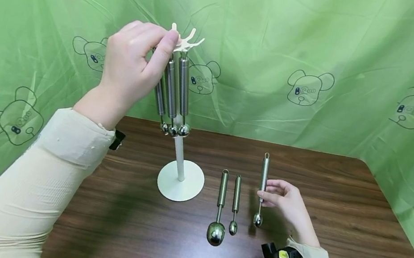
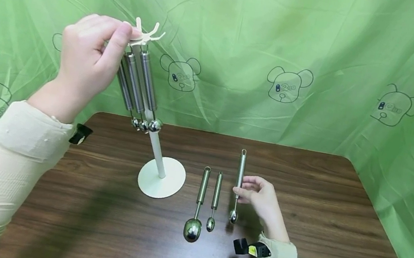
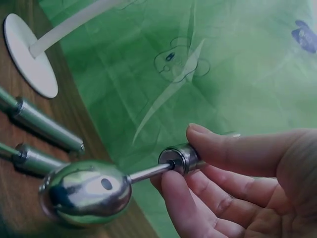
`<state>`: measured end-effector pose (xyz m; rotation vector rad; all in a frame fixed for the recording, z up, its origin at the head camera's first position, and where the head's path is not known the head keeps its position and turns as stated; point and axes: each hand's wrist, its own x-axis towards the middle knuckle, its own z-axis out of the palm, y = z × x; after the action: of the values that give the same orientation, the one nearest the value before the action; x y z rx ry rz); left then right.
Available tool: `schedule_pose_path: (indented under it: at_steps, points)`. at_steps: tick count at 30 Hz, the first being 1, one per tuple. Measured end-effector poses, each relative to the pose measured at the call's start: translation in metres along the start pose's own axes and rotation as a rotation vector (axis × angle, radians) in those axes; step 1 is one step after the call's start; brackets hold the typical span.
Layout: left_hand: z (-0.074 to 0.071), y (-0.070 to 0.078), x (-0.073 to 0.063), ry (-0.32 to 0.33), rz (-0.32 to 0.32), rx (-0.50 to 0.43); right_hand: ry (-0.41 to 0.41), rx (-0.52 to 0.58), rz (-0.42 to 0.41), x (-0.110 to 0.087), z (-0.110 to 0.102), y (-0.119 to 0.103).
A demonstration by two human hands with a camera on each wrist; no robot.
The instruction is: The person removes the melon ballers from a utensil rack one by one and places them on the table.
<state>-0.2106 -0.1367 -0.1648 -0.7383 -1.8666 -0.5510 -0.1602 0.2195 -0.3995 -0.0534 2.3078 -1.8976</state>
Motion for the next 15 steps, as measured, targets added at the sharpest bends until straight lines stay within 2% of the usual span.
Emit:
schedule_pose_path:
  at_steps: [6,15]
  points:
    - [0.000,0.000,0.000,0.004,-0.004,-0.003,-0.005,0.058,0.040,0.008,0.000,0.014]
    - [0.001,0.000,0.000,0.011,-0.009,-0.005,-0.019,0.077,0.070,0.013,0.002,0.027]
